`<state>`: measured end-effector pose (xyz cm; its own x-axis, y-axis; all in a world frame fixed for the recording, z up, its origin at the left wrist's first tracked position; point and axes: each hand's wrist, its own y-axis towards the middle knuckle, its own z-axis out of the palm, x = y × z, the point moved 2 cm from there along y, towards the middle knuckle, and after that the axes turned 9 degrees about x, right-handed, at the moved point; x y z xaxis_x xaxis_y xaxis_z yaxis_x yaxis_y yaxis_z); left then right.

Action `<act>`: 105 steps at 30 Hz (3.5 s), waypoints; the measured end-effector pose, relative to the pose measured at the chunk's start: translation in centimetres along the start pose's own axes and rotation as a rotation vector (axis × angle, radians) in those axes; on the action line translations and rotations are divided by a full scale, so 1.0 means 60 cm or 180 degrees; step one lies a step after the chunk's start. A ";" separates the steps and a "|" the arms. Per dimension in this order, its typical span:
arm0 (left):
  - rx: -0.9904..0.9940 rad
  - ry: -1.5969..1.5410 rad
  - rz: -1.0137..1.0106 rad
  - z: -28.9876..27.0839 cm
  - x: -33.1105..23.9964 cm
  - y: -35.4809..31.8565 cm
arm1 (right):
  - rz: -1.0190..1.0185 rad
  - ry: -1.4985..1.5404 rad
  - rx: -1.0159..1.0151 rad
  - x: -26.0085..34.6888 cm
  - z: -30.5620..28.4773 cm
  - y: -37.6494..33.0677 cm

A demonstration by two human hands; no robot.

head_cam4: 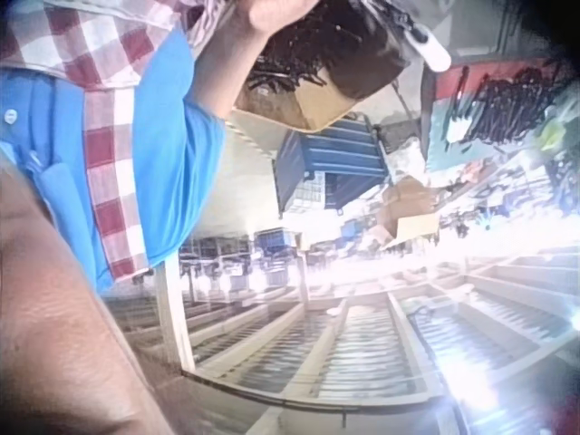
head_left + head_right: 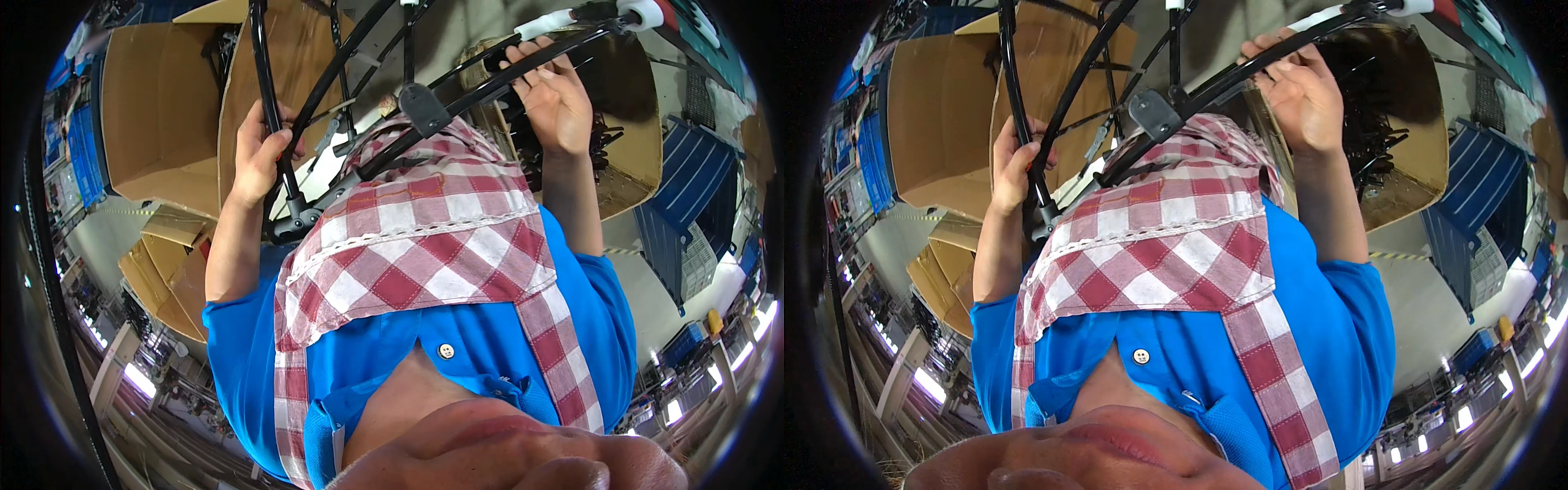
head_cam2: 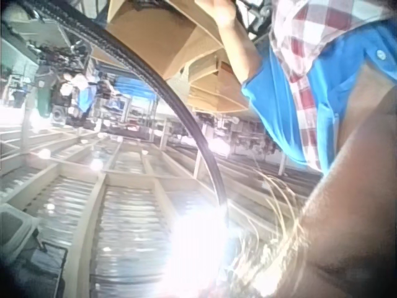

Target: The person assembles a black metal frame by inserting white foam sleeves onto the frame's legs and connecting various metal rods. The person handles the frame and rods by hand, repeatedly adjusting and fitting components together.

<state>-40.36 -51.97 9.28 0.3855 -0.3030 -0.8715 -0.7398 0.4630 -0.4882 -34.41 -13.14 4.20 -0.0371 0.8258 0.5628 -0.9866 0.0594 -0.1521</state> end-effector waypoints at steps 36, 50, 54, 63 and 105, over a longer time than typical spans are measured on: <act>0.1273 -0.0776 -0.0086 -0.068 0.021 0.061 | -0.0230 0.0188 0.0294 0.064 -0.032 0.010; 0.0847 0.0844 -0.0213 -0.064 0.011 0.059 | -0.0529 -0.0386 0.0298 0.074 0.009 -0.021; 0.0159 0.0010 0.0532 -0.047 -0.014 0.124 | -0.0581 -0.0599 0.0650 0.078 0.036 -0.017; -0.0331 -0.1844 0.0396 0.009 -0.058 0.209 | -0.0805 -0.1428 0.1399 0.115 0.112 0.001; 0.1875 -0.2552 0.0577 0.217 0.057 0.120 | -0.0003 -0.3380 0.0886 0.337 0.152 0.212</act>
<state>-37.21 -38.81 2.18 0.7114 0.3615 -0.6027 -0.5176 0.8496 -0.1013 -49.18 -0.80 21.02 -0.0226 -0.0857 0.9961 -0.9831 -0.1793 -0.0378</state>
